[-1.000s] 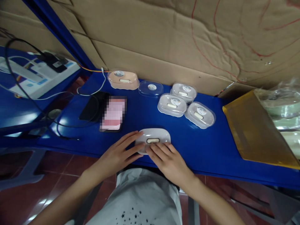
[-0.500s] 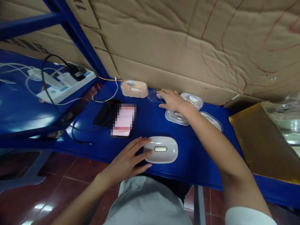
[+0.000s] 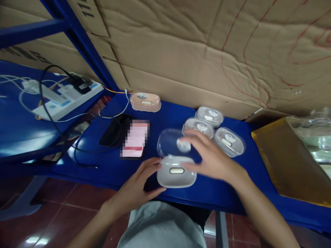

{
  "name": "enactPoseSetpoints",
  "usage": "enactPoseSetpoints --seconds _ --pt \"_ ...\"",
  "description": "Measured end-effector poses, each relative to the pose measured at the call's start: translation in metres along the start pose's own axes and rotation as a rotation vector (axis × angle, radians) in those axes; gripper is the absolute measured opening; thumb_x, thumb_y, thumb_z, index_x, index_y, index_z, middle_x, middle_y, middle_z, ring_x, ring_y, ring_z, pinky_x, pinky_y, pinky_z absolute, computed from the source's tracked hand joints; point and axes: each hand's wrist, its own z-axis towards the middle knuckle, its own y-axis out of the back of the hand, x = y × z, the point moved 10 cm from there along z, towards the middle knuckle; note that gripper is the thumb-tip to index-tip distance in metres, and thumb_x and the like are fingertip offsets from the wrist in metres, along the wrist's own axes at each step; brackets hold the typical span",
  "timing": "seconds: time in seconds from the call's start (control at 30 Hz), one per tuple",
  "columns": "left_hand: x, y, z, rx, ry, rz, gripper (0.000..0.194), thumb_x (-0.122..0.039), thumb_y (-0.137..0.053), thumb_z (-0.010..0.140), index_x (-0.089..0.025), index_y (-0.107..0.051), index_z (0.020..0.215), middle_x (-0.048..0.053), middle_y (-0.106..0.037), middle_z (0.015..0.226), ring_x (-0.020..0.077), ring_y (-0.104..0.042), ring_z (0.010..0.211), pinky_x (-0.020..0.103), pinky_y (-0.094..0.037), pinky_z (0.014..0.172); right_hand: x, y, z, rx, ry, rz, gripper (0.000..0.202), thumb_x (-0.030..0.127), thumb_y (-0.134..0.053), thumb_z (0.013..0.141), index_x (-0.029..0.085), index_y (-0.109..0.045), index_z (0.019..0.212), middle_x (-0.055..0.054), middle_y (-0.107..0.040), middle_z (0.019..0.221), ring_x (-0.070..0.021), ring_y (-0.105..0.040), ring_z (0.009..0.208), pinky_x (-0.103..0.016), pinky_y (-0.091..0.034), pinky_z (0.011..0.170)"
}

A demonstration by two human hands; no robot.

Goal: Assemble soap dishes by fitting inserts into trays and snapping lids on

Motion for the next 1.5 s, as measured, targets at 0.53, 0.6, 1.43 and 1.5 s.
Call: enactPoseSetpoints --seconds 0.53,0.6,1.43,1.5 --pt "-0.018 -0.019 0.013 0.184 -0.059 0.085 0.061 -0.040 -0.067 0.106 -0.033 -0.042 0.161 0.014 -0.048 0.163 0.0324 -0.054 0.150 0.057 -0.056 0.119 0.031 -0.073 -0.100 -0.065 -0.018 -0.022 0.060 0.046 -0.069 0.103 0.024 -0.052 0.157 -0.018 -0.051 0.163 -0.0391 -0.037 0.161 -0.063 -0.050 0.121" --pt "-0.017 -0.018 0.013 0.170 -0.068 0.083 0.060 -0.039 -0.068 0.106 -0.032 -0.044 0.160 0.014 -0.048 0.163 0.0319 -0.055 0.150 0.056 -0.056 0.119 0.030 -0.077 -0.102 -0.065 -0.014 0.020 0.065 0.047 -0.069 0.103 0.026 -0.048 0.161 -0.018 -0.048 0.166 -0.0383 -0.035 0.162 -0.063 -0.050 0.122" --pt "0.000 0.035 0.089 -0.008 -0.068 0.733 0.045 -0.037 -0.073 0.097 -0.016 -0.058 0.134 0.022 -0.065 0.141 0.0442 -0.064 0.132 0.062 -0.056 0.108 -0.084 -0.001 -0.080 -0.268 -0.233 -0.354 0.072 0.054 -0.050 0.110 0.028 -0.027 0.173 -0.019 -0.039 0.175 -0.0397 -0.032 0.164 -0.072 -0.022 0.129" --pt "0.010 0.038 0.103 0.016 0.003 0.816 0.042 -0.035 -0.072 0.097 -0.014 -0.060 0.132 0.022 -0.067 0.139 0.0435 -0.064 0.132 0.059 -0.056 0.108 -0.113 0.007 -0.094 -0.288 -0.344 -0.416 0.068 0.053 -0.048 0.110 0.024 -0.034 0.170 -0.021 -0.044 0.171 -0.0416 -0.039 0.160 -0.071 -0.026 0.127"
